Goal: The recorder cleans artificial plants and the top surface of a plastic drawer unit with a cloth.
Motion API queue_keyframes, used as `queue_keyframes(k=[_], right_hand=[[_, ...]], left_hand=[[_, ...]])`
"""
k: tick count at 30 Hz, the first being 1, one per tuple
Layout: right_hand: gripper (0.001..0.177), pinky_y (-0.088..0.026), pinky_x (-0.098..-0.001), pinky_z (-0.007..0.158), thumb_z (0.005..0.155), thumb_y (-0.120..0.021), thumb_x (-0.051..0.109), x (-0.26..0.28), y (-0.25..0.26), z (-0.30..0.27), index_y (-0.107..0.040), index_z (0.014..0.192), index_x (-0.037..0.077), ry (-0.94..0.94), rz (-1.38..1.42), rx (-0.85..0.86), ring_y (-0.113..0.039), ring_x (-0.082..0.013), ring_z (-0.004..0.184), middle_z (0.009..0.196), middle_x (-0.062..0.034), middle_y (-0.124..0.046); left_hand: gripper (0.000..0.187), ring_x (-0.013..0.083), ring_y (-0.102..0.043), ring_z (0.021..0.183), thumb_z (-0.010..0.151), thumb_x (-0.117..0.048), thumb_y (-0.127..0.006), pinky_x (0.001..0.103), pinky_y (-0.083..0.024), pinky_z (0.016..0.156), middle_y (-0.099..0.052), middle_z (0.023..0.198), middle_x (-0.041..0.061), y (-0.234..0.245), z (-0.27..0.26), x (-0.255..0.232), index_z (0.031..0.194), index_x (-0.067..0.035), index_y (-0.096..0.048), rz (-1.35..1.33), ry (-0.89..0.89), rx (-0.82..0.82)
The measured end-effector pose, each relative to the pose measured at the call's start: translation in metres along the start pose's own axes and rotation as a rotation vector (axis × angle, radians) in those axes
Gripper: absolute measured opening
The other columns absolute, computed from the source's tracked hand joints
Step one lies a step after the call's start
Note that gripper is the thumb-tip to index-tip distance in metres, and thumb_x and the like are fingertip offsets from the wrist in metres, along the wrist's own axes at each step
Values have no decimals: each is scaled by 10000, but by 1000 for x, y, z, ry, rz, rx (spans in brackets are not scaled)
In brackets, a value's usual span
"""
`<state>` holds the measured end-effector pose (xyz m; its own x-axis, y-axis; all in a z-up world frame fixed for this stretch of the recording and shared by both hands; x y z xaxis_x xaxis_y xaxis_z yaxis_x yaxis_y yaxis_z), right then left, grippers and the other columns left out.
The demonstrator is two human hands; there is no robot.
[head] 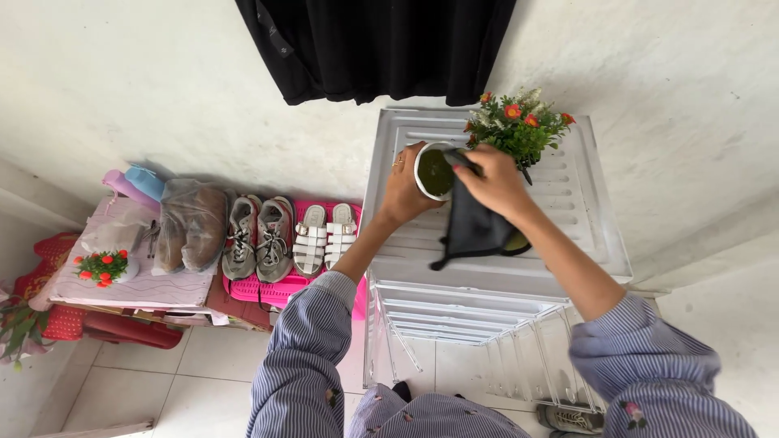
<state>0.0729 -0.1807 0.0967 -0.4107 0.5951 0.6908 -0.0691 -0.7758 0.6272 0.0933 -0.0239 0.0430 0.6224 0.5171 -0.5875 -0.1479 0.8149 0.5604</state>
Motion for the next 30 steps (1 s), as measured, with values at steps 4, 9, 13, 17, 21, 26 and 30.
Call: queue_keyframes(k=[4,9,13,17,21,26,30], right_hand=[[214,-491,-385,849,999,-705,168,-8,-37,-5,-697,999,-45,283,-45,58,-603,-248,915,960,-123,-615],[297,-516,-374,897,825,-701,93,-28,-32,-10,-807,1102,119,197,-128,518,-666,-197,958,1037,-19,-689],[320,-535,-383,808,934,-635,109,20,13,-4,-770,1210,197,72,-505,272,-635,-214,861,1046,-59,-609],[310,-529,-355,833,859,-705,66,54,7,-23,-815,1113,206,678,-765,-88,-637,-203,923,1109,-24,-643],[242,-548,-359,753,755,-685,98,44,1,-40,-795,968,133,645,-840,-202,-656,-182,878,1147,-53,-658],[155,-541,-334,622,868,-667,107,-26,-7,-34,-796,947,145,253,-510,60,-653,-182,732,1009,-26,-646],[282,-543,-331,542,874,-629,64,-7,4,-36,-788,1103,109,282,-483,-17,-634,-183,664,1024,-67,-645]], left_hand=[[986,421,-487,1365,686,-224,-960,533,-398,1170,-526,1433,176,-13,-1,0,1475,-78,-388,136,-158,-13],[1004,389,-528,1334,634,-317,-984,497,-410,1140,-555,1374,134,-13,1,-12,1423,-108,-399,-9,-119,89],[1078,438,-470,1322,521,-270,-984,529,-378,1094,-526,1356,171,-15,11,-19,1405,-91,-395,104,-111,111],[1069,411,-478,1343,540,-286,-978,527,-395,1098,-541,1349,131,-21,13,-14,1415,-115,-387,119,-72,133],[1059,403,-491,1332,565,-302,-973,540,-398,1094,-546,1337,118,-25,12,-13,1431,-122,-391,161,-95,127],[1031,387,-490,1319,547,-315,-972,538,-399,1073,-536,1346,124,-20,10,-20,1394,-133,-413,158,-108,108],[1028,384,-475,1336,579,-339,-973,536,-392,1097,-524,1366,118,-17,7,-17,1416,-137,-411,131,-89,83]])
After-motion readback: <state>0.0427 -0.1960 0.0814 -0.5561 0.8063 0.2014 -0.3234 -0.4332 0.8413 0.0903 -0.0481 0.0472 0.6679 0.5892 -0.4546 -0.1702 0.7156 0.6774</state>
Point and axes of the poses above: each hand's wrist, its own z-axis towards the middle knuckle, its own y-axis out of the back of the hand, x = y × z, the point moved 10 cm from there along z, towards the middle knuckle
